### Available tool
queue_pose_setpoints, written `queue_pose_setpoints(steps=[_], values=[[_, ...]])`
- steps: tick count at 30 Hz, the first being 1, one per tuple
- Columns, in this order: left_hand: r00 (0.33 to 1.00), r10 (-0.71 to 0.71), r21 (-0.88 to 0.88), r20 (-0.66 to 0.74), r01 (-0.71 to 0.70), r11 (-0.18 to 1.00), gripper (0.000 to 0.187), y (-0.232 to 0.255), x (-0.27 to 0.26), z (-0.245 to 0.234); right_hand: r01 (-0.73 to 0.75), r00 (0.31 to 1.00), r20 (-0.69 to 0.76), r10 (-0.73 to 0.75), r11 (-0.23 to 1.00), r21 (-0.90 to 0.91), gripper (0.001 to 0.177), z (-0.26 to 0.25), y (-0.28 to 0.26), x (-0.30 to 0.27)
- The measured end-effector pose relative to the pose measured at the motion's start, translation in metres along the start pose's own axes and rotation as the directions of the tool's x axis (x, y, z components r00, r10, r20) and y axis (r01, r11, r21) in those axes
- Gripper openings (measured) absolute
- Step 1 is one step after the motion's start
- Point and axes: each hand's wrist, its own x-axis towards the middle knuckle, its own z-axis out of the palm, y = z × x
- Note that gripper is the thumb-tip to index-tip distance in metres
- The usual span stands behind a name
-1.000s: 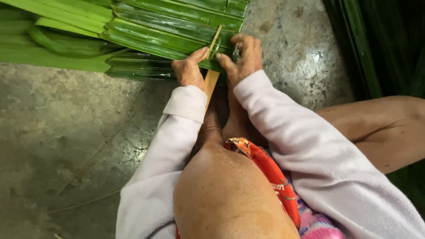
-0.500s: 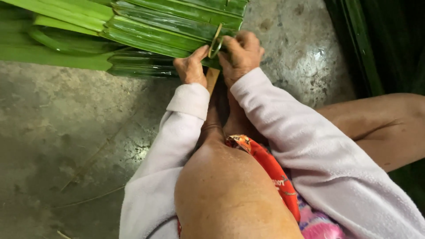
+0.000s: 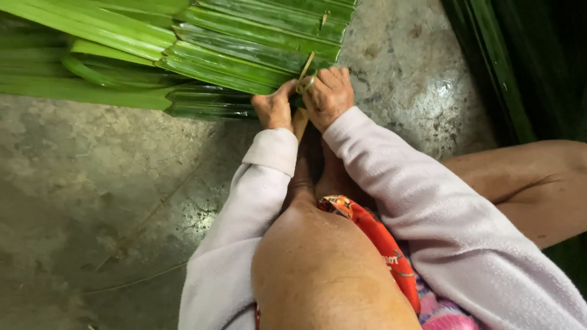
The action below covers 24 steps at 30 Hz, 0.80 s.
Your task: Weaving palm leaves together by folding them over a wooden stick and securing them with small wooden pins to create a mat or roofing material.
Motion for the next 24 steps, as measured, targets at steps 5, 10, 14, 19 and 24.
queue_pose_setpoints(steps=[5,10,14,19,24], values=[[0.999,0.035,-0.08,0.02,-0.033,0.996,0.042,-0.03,0.015,0.002,0.099,0.993,-0.088,-0.084,0.977,0.187,0.012,-0.075,-0.06,0.053],[1.0,0.013,-0.185,-0.013,-0.016,0.983,0.049,-0.015,0.011,0.004,0.095,0.99,-0.12,-0.072,0.975,0.203,0.021,-0.095,-0.08,0.057],[0.997,-0.066,-0.286,-0.049,0.049,0.957,0.054,-0.017,0.014,0.0,-0.007,1.0,-0.025,0.017,0.937,0.35,0.014,-0.089,-0.069,0.05],[0.966,-0.257,-0.429,-0.035,0.218,0.877,0.053,0.009,0.011,0.005,-0.395,0.918,0.246,0.311,0.777,0.491,0.012,-0.08,-0.058,0.041],[0.981,-0.194,-0.51,0.031,0.182,0.841,0.06,-0.007,0.024,0.001,-0.433,0.901,0.235,0.363,0.744,0.51,0.007,-0.071,-0.061,0.042]])
